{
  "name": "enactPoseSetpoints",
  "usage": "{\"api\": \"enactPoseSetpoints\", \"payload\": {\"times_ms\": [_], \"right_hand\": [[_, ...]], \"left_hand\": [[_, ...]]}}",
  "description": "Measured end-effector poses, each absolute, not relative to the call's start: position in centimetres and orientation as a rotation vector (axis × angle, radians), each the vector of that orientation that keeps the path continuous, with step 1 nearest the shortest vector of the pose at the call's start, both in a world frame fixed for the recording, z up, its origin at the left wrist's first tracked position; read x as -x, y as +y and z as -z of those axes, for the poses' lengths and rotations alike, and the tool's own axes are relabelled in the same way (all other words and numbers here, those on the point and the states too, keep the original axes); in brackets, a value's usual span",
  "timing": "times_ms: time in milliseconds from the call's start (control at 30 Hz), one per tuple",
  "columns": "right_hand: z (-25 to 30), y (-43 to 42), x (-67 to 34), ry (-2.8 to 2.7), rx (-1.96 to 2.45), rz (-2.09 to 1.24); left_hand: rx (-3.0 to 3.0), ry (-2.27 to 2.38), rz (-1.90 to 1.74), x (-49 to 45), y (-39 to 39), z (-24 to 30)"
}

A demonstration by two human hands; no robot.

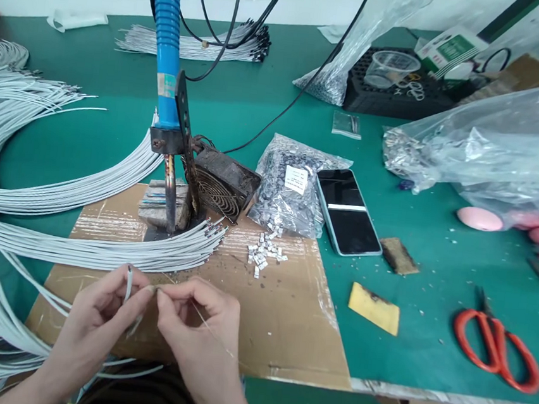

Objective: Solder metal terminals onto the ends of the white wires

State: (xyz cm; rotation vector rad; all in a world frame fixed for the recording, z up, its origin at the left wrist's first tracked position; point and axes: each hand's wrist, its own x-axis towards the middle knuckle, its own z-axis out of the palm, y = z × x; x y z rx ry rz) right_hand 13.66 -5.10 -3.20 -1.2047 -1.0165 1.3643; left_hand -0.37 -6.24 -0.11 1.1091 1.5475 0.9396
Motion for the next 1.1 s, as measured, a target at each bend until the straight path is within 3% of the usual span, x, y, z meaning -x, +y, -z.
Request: {"api": "enactPoseSetpoints", "payload": {"times_ms": [167, 633, 1100], "right_hand": [[4.6, -6.1, -11.1, -0.868, 1.183, -1.201], [3.9, -5.8, -11.9, -1.282, 1.021, -0.696], [2.7, -3.7, -15.8, -1.341, 1.111, -1.097]], "left_hand": [[-0.831, 1.478, -1.046, -0.1, -5.8, -0.1], [-0.627, 1.401, -1.027, 0.1, -4.7, -1.3], [-0.606, 1.301, -0.958, 0.7, -4.5, -1.1]]}}
